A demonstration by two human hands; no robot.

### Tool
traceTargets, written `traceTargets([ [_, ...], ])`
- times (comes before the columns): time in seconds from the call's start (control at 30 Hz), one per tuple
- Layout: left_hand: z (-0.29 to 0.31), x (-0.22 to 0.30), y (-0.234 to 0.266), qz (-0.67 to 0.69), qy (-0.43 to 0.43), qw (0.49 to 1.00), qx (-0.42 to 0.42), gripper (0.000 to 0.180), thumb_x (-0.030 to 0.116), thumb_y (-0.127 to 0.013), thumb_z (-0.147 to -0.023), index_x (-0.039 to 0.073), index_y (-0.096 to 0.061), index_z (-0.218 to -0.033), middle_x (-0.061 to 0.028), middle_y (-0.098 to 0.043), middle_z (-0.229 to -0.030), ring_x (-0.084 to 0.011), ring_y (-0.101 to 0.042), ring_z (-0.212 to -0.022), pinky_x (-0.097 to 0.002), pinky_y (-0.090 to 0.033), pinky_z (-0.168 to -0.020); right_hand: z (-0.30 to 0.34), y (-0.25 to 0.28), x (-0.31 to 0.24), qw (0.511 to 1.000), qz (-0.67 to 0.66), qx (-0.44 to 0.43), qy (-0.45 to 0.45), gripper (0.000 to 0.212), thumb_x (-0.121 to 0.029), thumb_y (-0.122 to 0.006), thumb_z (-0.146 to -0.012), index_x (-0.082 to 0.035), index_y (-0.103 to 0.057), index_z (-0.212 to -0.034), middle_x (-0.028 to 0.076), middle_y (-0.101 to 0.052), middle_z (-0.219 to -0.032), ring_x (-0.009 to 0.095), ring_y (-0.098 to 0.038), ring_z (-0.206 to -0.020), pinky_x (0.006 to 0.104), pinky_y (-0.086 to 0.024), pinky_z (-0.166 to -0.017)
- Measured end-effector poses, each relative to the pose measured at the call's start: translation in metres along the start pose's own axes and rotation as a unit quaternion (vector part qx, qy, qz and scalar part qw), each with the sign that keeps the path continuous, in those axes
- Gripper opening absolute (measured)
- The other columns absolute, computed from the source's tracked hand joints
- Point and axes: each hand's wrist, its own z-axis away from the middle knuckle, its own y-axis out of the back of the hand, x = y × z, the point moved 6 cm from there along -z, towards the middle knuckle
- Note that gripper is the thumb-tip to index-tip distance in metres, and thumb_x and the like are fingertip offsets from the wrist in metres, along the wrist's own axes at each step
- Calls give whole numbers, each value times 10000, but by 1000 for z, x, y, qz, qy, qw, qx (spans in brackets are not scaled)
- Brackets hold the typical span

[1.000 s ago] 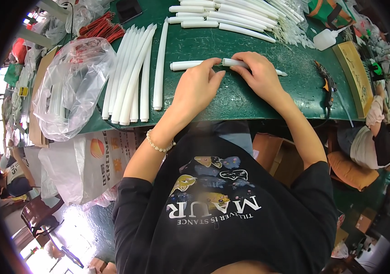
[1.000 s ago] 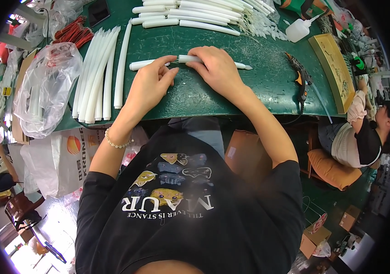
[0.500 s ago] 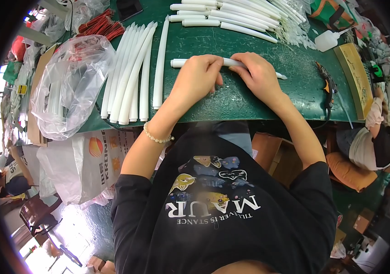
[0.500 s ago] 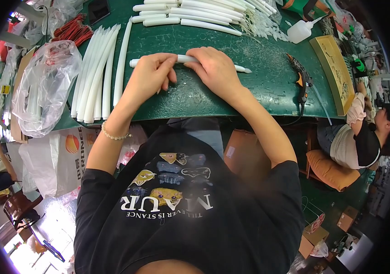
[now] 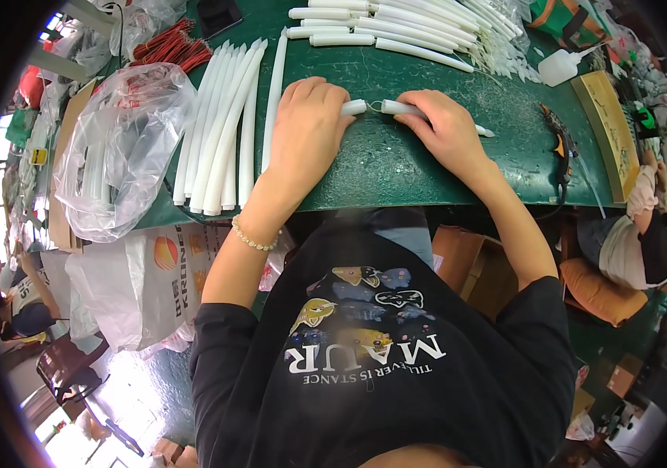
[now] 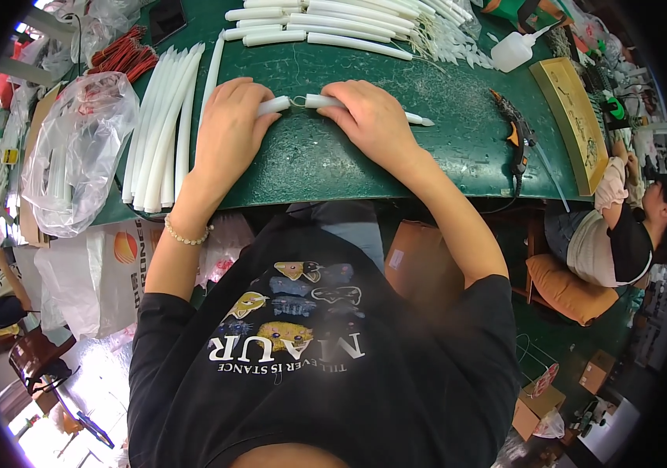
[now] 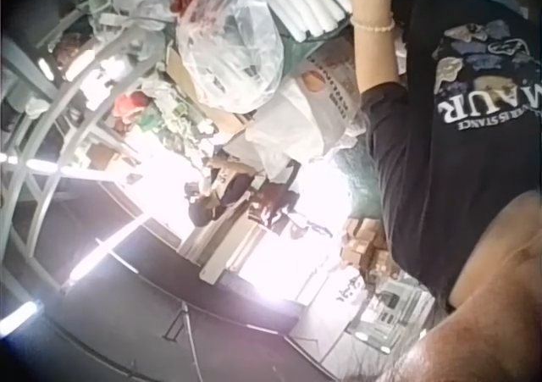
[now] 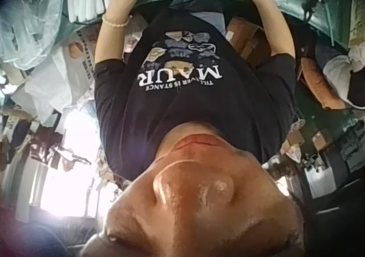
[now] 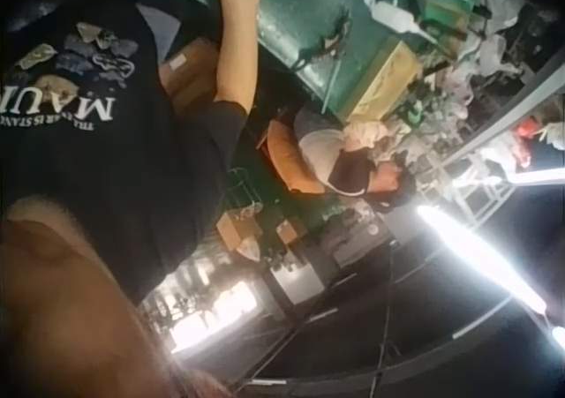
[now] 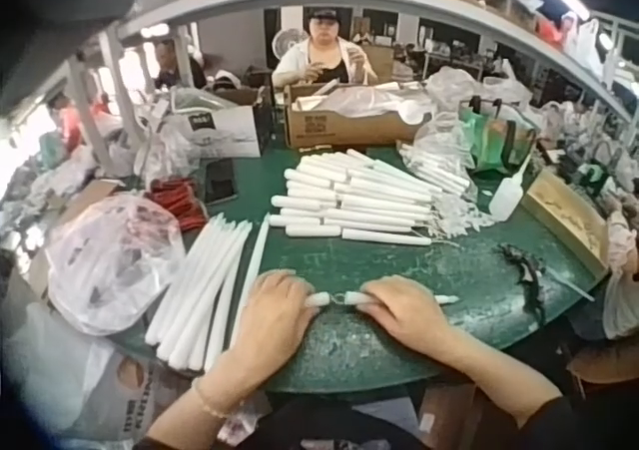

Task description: Applying adhesive to the ends of white plastic tubes and joining components at a factory workbench.

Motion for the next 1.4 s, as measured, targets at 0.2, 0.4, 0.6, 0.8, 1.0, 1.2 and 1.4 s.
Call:
traceTargets([
  [0.2, 10, -3, -5, 188, 189, 958, -106, 278, 102, -663, -825, 21, -555, -1069, -149, -618, -915, -343, -596, -877, -412, -463, -750, 3, 12, -2, 995, -77, -49, -50, 229, -135, -645, -856, -18, -607, -1050, 110, -643, -948, 245, -619, -836, 319, -485, -750],
  [0.4, 8, 16, 10, 215, 44, 974, -52, 268, 131, -639, -864, 13, -555, -1089, -171, -627, -899, -350, -608, -821, -388, -481, -702, 6, 22, -8, 961, -207, -135, -123, 211, -121, -623, -877, -5, -597, -1051, 69, -627, -908, 150, -574, -802, 268, -463, -747],
  [0.6, 9, 18, 13, 251, 112, 951, -143, 250, 143, -636, -868, 21, -561, -1073, -186, -630, -940, -322, -623, -834, -368, -488, -707, 12, 27, -9, 941, -253, -167, -148, 217, -131, -617, -888, -1, -599, -1062, 44, -624, -906, 111, -547, -810, 247, -449, -740],
  [0.8, 9, 23, 17, 245, 30, 966, -81, 225, 173, -638, -844, 50, -568, -1019, -129, -613, -859, -331, -604, -773, -404, -476, -651, 13, 27, -14, 934, -270, -187, -144, 209, -137, -628, -884, -11, -608, -1049, 31, -620, -892, 98, -530, -794, 234, -436, -722],
  [1.0, 10, 26, 22, 228, 14, 966, -117, 219, 138, -639, -851, 31, -580, -1033, -139, -623, -890, -319, -608, -784, -378, -474, -669, 15, 26, -14, 931, -266, -202, -150, 212, -135, -642, -875, -12, -608, -1045, 26, -616, -876, 96, -529, -779, 237, -435, -709],
  [1.2, 10, 28, 21, 212, 22, 969, -128, 216, 132, -647, -839, 46, -584, -1027, -125, -629, -883, -310, -614, -767, -369, -476, -649, 14, 28, -17, 932, -254, -218, -141, 213, -136, -645, -876, -13, -607, -1045, 32, -619, -874, 102, -534, -770, 246, -438, -699],
  [1.4, 11, 34, 28, 170, -19, 982, -78, 241, 136, -680, -816, 61, -583, -1023, -107, -644, -863, -294, -626, -700, -356, -479, -595, 17, 26, -19, 927, -276, -213, -138, 217, -139, -641, -879, -11, -607, -1052, 35, -627, -881, 101, -553, -784, 250, -448, -705],
])
